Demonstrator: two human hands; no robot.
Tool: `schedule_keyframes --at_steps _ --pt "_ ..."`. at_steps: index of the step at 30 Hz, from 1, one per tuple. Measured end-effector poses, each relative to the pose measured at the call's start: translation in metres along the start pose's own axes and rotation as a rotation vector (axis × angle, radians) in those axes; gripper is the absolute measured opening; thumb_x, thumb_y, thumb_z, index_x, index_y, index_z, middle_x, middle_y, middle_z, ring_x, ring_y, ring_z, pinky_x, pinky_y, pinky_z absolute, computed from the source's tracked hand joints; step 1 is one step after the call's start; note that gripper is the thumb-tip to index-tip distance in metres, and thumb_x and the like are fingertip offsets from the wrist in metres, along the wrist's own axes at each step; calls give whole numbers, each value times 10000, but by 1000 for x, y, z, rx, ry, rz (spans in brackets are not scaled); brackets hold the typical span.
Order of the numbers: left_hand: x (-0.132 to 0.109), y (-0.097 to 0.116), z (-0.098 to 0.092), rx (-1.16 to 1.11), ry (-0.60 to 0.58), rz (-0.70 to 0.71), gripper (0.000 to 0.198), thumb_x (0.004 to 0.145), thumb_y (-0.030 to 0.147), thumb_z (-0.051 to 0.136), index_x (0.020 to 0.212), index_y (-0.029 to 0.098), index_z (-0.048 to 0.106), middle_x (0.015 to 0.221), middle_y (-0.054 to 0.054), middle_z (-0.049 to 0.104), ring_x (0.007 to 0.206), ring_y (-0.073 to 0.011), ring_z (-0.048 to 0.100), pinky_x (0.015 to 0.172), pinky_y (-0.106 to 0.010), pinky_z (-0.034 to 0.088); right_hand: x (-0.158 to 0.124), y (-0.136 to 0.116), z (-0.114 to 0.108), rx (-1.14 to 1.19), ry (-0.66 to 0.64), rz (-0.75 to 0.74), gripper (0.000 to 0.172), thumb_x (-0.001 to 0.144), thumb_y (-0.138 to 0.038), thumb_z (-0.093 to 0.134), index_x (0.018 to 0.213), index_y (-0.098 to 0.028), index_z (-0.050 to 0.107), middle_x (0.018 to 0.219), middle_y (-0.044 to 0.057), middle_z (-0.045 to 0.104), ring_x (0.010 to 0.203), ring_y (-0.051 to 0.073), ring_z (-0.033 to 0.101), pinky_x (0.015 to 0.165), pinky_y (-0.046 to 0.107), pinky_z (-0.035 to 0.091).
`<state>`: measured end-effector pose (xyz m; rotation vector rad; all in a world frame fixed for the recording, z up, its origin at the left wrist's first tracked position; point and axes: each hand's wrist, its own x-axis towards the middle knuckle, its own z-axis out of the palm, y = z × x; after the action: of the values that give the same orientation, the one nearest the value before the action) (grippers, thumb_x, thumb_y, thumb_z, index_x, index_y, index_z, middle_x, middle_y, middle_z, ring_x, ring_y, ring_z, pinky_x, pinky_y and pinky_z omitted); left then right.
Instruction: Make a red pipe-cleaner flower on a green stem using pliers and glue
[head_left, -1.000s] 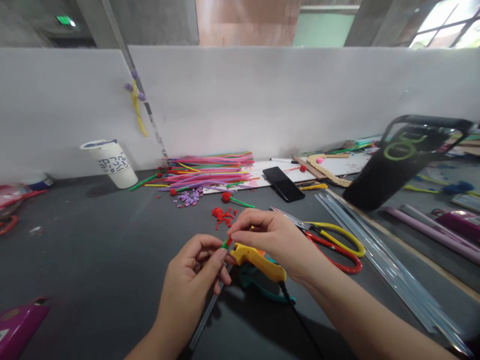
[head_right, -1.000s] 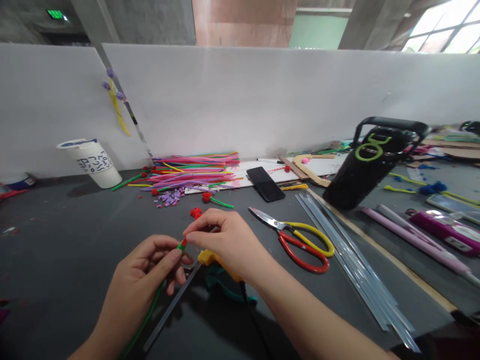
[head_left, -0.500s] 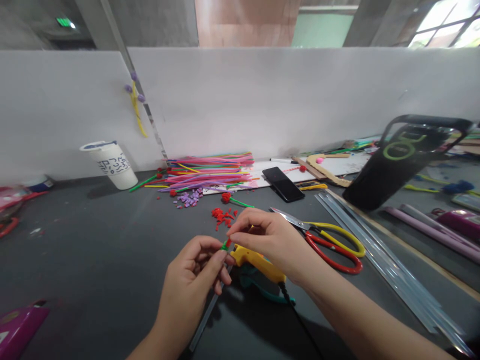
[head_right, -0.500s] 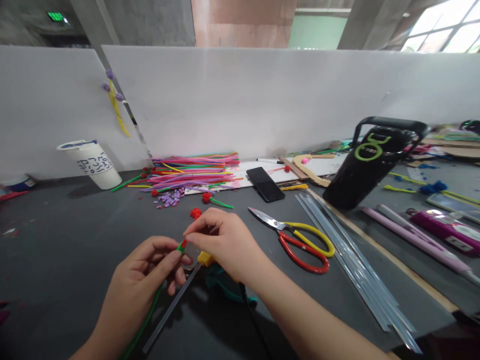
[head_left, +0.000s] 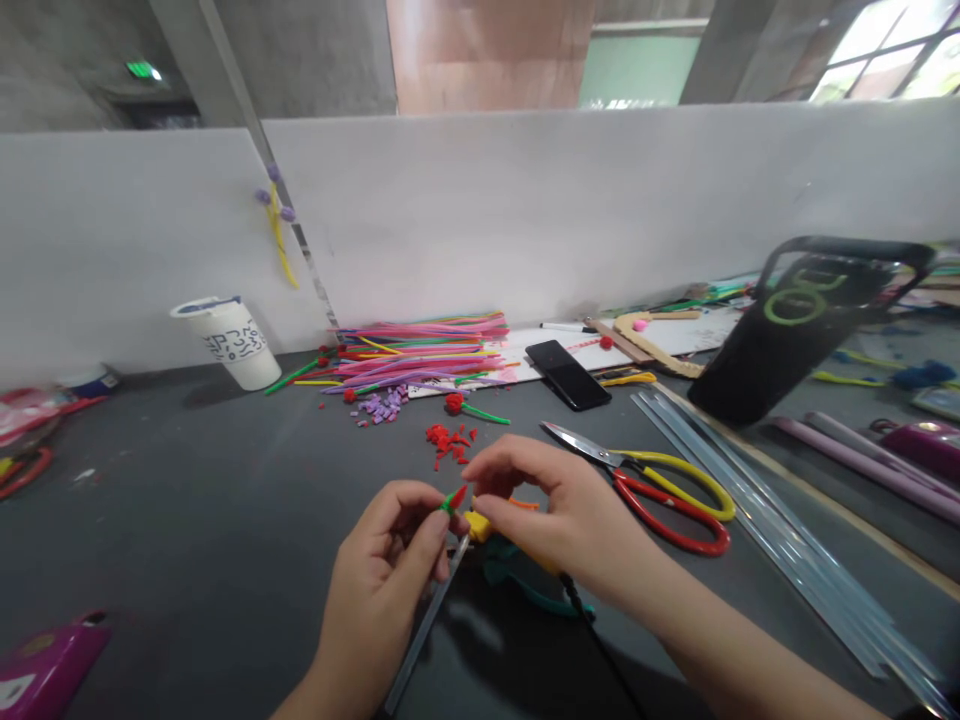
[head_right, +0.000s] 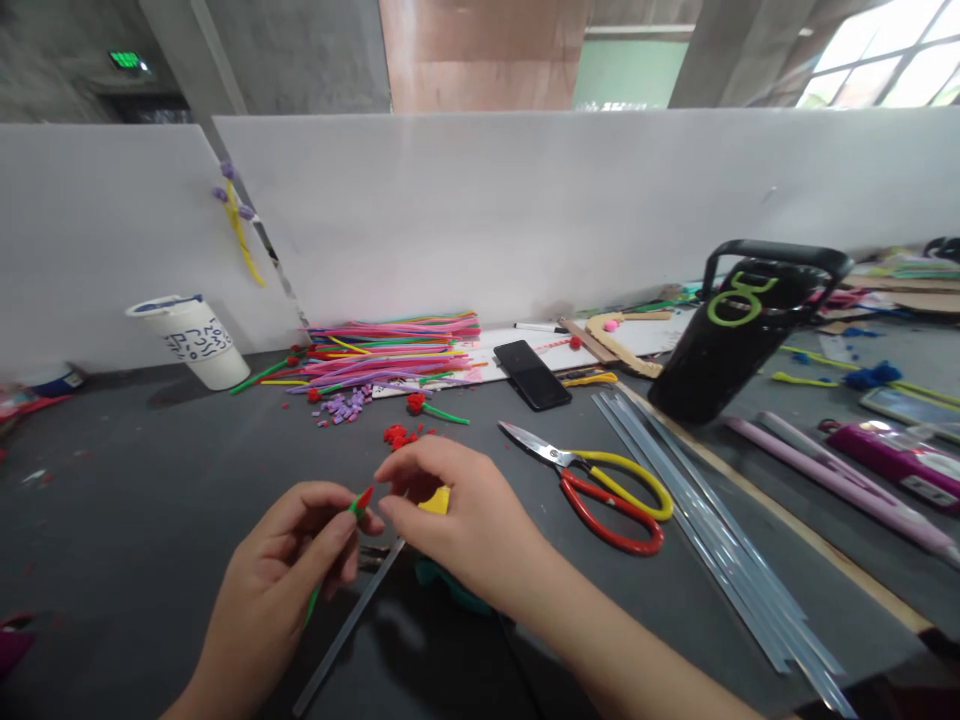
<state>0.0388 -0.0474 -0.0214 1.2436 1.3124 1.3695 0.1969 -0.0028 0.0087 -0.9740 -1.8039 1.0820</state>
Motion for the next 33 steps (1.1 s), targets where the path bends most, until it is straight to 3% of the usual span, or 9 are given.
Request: schedule_keyframes --at_steps 6,10,13,17,33 --pt "-6 2 3 84 97 213 85 783 196 605 772 235 680 678 19 642 594 -133 576 569 -216 466 -11 -3 10 28 -1 -23 106 717 -97 568 747 -197 583 686 -30 613 639 108 566 607 208 451" --pt "-8 -2 2 58 41 435 230 798 101 569 843 279 707 812 9 698 756 -154 622 712 -231 480 -17 -6 5 -76 58 -199 109 739 -90 567 759 -197 560 717 -18 603 664 113 545 617 216 432" --pt "-9 -6 1 58 4 506 293 785 62 577 896 298 710 849 6 705 797 -160 633 744 -237 477 -21 -4 0 -174 84 -387 112 755 -90 569 802 -192 560 751 5 606 715 134 546 667 251 427" --pt "-10 -7 0 107 22 494 264 778 78 595 880 287 717 814 -3 710 764 -168 637 722 -246 479 -23 -1 -1 -245 67 -492 111 800 -90 556 851 -187 570 771 24 614 730 137 546 677 254 425" --pt "-12 -1 2 171 72 391 204 765 123 615 818 288 723 746 20 711 632 -144 613 633 -226 478 -21 3 1 -300 102 -483 76 858 -139 555 798 -187 555 731 6 611 679 109 545 641 210 424"
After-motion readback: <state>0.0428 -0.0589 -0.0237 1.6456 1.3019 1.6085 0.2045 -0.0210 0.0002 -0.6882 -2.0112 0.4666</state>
